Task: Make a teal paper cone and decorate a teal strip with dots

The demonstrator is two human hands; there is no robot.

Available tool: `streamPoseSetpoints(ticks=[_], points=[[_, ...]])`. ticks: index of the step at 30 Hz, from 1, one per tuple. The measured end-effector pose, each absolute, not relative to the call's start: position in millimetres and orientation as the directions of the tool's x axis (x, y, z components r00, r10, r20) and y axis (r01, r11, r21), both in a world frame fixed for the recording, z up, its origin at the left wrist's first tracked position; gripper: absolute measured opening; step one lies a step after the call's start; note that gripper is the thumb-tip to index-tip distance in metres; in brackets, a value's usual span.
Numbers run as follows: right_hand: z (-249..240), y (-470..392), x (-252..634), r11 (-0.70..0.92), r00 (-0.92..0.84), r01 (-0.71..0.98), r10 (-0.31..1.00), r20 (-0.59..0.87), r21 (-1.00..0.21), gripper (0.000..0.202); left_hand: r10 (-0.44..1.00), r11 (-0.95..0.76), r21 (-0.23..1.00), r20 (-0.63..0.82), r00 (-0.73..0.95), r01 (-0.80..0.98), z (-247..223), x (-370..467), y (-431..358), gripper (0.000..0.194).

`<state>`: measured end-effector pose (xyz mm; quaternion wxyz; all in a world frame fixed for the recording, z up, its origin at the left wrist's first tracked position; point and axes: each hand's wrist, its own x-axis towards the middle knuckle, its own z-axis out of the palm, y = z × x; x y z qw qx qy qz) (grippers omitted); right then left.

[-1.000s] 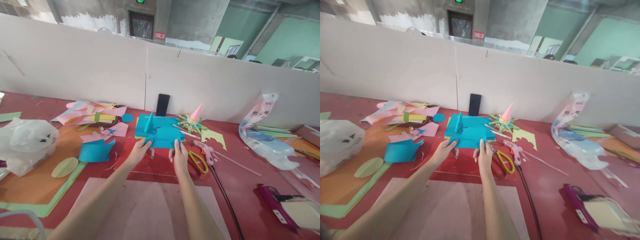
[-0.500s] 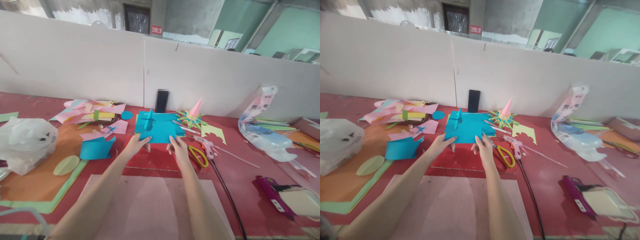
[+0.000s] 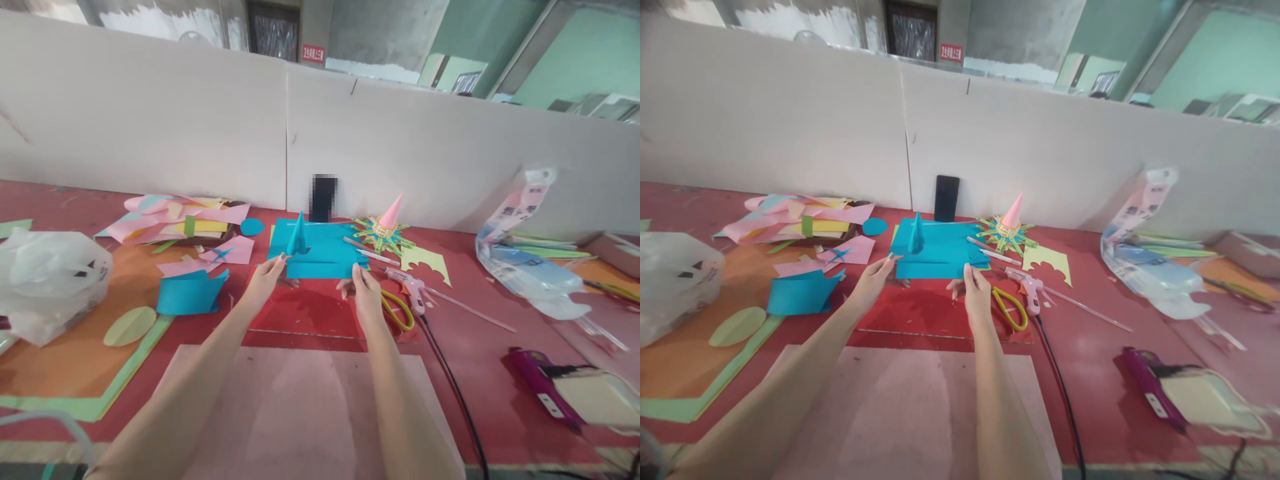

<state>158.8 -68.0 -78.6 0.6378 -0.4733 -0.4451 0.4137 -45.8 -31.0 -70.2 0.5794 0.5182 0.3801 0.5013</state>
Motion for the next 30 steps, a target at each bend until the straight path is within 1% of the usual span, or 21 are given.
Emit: streamPoseSetpoints(ticks=[2,4,7,9,12,15,20,23,26,30], points=[[-76.5,-70.0,156.9,0.197,0.23,-0.093,0.958,0.171,-0.976,0.036,0.977,-0.008,0.987,0.042,0.207,-0.161,-70.1,-42.8,-32.6,0.047],[-75.2,-71.2,153.3,0.186,0.215,-0.127,0.964,0.156,-0.974,0.034,0.974,-0.006,0.993,0.032,0.225,-0.118,-71.7,-40.3,-33.2,0.048],[-77.0,-70.8,142.9,0.181,0.223,-0.244,0.967,0.127,-0.953,0.031,0.959,-0.049,0.995,0.073,0.273,-0.09,-76.0,-37.9,-33.1,0.039],[-80.7,-69.7,133.7,0.153,0.208,-0.307,0.974,0.091,-0.939,0.031,0.96,-0.059,0.994,0.081,0.268,-0.091,-78.7,-36.5,-33.0,0.034],[-87.3,-68.1,121.6,0.094,0.175,-0.272,0.984,0.047,-0.958,0.035,0.963,-0.007,0.996,0.031,0.266,-0.09,-81.4,-33.4,-33.8,0.03],[-92.5,-66.6,116.3,0.083,0.184,-0.216,0.982,0.043,-0.973,0.035,0.956,0.057,0.995,-0.029,0.29,-0.087,-83.3,-29.3,-34.8,0.027],[-95.9,-64.9,116.8,0.081,0.191,-0.205,0.981,0.041,-0.975,0.035,0.962,0.065,0.994,-0.038,0.27,-0.092,-85.0,-26.2,-35.7,0.025],[-94.0,-65.4,119.6,0.1,0.209,-0.247,0.977,0.048,-0.964,0.035,0.965,0.064,0.993,-0.037,0.258,-0.098,-83.5,-27.4,-36.1,0.026],[-90.1,-66.4,125.4,0.172,0.267,-0.334,0.96,0.082,-0.927,0.031,0.97,0.068,0.992,-0.041,0.241,-0.105,-80.7,-29.3,-35.7,0.029],[-86.1,-67.0,132.6,0.237,0.28,-0.327,0.949,0.146,-0.915,0.027,0.976,0.078,0.991,-0.053,0.21,-0.113,-78.0,-29.6,-35.0,0.032]])
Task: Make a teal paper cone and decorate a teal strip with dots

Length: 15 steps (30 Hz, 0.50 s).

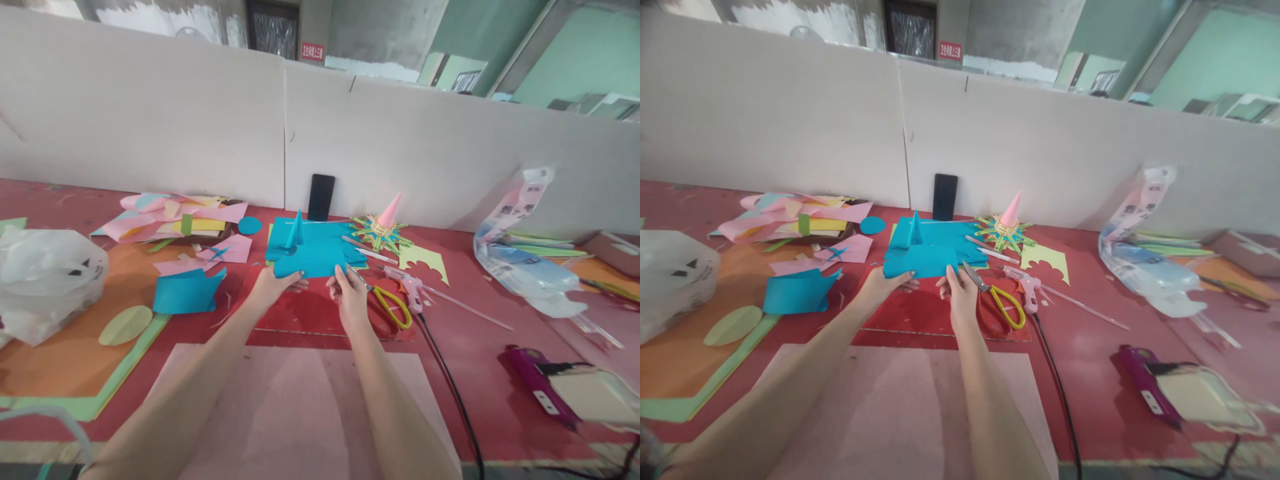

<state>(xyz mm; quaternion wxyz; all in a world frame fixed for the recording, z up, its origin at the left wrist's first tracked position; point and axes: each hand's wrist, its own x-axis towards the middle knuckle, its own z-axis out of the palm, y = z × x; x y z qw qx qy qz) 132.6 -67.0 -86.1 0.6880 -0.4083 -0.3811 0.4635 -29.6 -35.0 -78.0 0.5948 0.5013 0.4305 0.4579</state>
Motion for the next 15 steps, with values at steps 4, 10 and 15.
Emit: streamPoseSetpoints(ticks=[4,10,15], points=[[-84.8,-67.0,132.8,0.234,0.277,-0.285,0.949,0.154,-0.93,0.028,0.981,0.078,0.99,-0.055,0.187,-0.119,-76.2,-28.1,-36.2,0.032],[-85.8,-66.7,132.1,0.238,0.266,-0.333,0.952,0.151,-0.913,0.027,0.979,0.078,0.99,-0.054,0.195,-0.12,-77.3,-27.6,-35.5,0.033],[-87.5,-66.9,134.9,0.245,0.279,-0.322,0.948,0.155,-0.915,0.026,0.974,0.084,0.988,-0.053,0.222,-0.133,-79.3,-29.8,-34.0,0.036]])
